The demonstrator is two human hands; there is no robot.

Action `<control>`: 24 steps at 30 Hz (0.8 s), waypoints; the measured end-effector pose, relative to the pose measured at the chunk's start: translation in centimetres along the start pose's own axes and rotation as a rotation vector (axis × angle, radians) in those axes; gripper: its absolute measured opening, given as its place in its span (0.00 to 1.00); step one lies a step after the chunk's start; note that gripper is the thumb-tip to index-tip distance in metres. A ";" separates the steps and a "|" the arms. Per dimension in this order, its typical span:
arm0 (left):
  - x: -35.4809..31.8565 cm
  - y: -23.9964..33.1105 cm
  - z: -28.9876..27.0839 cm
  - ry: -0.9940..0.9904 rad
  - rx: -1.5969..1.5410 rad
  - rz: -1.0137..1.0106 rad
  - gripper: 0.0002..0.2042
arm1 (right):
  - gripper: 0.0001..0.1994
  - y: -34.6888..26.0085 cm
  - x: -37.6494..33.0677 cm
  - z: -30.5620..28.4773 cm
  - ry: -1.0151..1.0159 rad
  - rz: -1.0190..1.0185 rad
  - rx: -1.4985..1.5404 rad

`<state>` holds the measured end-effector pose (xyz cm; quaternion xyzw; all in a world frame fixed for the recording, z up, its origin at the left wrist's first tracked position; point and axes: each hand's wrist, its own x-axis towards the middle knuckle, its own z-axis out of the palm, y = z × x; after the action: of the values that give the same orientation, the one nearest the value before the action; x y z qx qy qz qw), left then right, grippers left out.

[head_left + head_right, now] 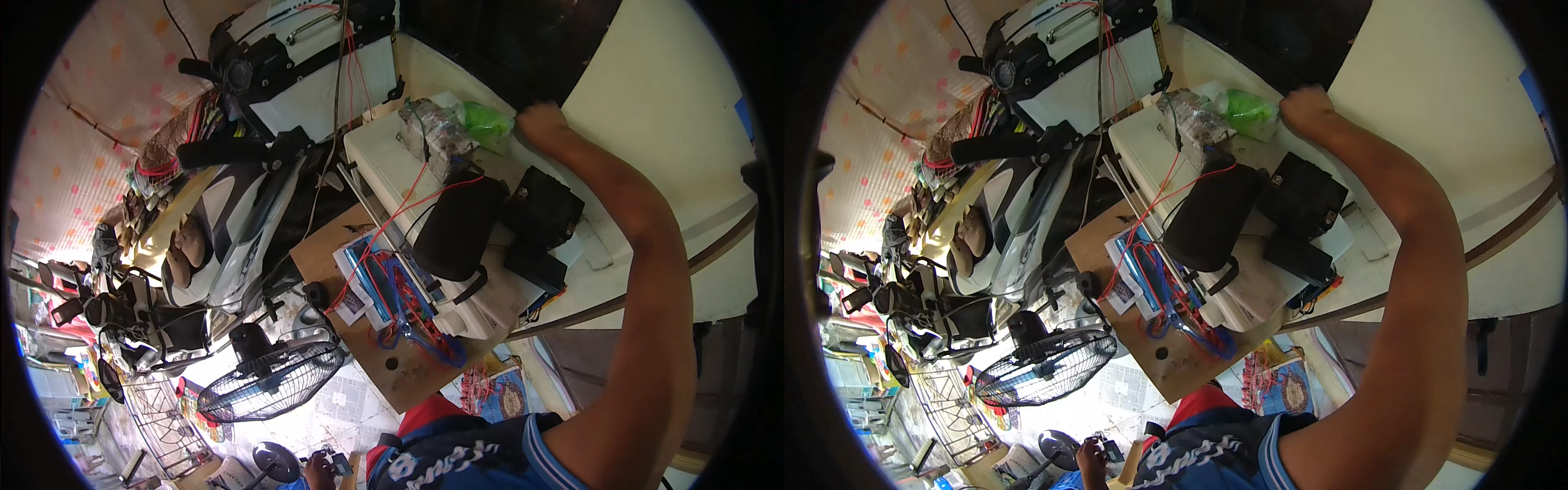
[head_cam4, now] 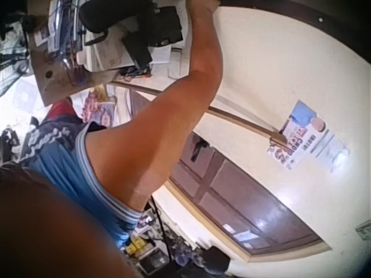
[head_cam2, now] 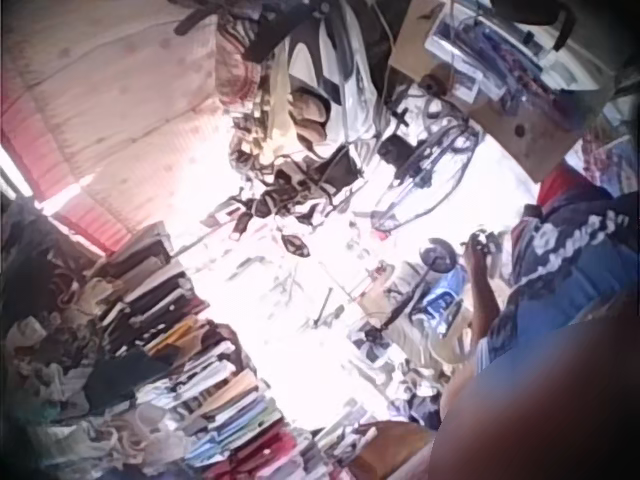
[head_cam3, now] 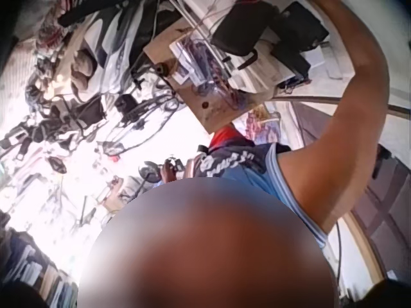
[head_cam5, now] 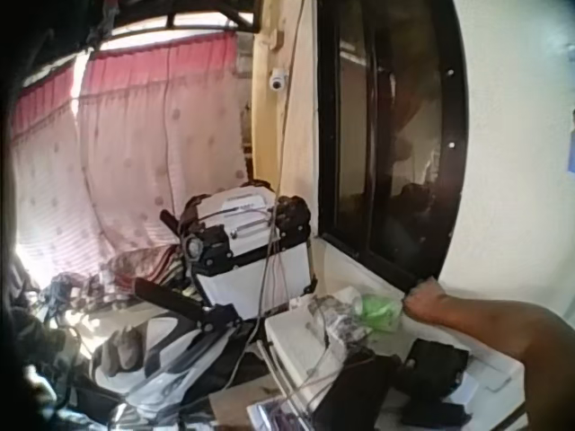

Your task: The person assembles a wall-mounted air conditioner by inserting the filter into the unit, closing the front panel, and securing it. They then lift and carry the assembled unit across the workshop.

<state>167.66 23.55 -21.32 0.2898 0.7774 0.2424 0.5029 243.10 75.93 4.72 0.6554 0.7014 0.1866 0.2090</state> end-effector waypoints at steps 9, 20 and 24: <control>-1.0 0.4 0.5 0.150 -0.409 -0.306 0.10 | 0.12 -0.8 -0.5 1.0 -0.099 0.018 -0.111; -4.3 -1.9 -0.4 0.183 0.451 0.141 0.15 | 0.13 6.4 2.7 6.0 0.074 -0.212 0.010; -3.5 1.2 -0.3 0.058 -0.300 0.118 0.10 | 0.21 10.3 0.8 -0.6 0.380 0.093 0.430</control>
<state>168.75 21.90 -18.17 0.2495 0.7283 0.3932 0.5028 251.38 77.48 10.66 0.6695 0.7205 0.1623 -0.0786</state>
